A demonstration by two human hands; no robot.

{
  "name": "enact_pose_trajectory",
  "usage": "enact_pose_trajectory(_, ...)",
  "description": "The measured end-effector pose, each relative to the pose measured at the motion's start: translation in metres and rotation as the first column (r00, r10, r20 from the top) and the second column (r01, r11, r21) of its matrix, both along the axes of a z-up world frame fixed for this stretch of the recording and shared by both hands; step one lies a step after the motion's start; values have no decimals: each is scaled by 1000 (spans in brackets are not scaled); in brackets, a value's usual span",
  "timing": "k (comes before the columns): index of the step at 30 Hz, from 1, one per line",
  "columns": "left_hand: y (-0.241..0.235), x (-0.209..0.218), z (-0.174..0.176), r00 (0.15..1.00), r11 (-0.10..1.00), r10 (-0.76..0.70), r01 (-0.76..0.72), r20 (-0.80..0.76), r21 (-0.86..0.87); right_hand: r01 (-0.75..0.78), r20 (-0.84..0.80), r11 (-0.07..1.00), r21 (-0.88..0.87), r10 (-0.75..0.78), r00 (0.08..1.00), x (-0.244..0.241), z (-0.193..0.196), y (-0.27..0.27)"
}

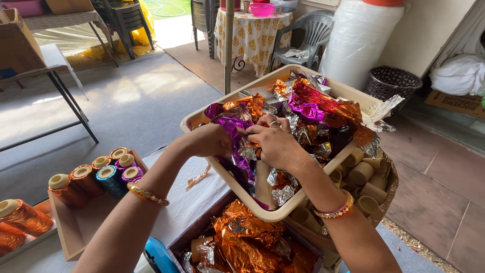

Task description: Wrap small cylindrical components in decorative shiny foil and secure them with tape from a dispenser.

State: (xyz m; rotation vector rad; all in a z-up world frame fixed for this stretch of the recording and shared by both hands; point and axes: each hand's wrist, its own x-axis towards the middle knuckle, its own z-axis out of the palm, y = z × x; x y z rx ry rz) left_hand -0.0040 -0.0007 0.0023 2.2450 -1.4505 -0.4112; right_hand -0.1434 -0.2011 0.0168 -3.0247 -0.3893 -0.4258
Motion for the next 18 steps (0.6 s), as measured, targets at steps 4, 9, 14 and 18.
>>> enact_pose_trajectory(4, -1, 1, 1, 982, 993, 120, -117, 146, -33, 5, -4, 1000, -15, -5, 1000, -1, 0, -1)
enact_pose_trajectory(9, 3, 2, 2, 971, 981, 168, -149, 171, -121, -2, 10, 1000, -18, 2, 1000, 3, -2, -2)
enact_pose_trajectory(14, 14, 2, 3, 976, 879, 139, -44, 168, -475, -3, 2, 1000, -25, 3, 1000, 2, 1, -5)
enact_pose_trajectory(18, 48, 16, 18, 958, 842, 278, -275, -65, -464, -51, 26, 999, -6, 52, 998, 4, -1, -9)
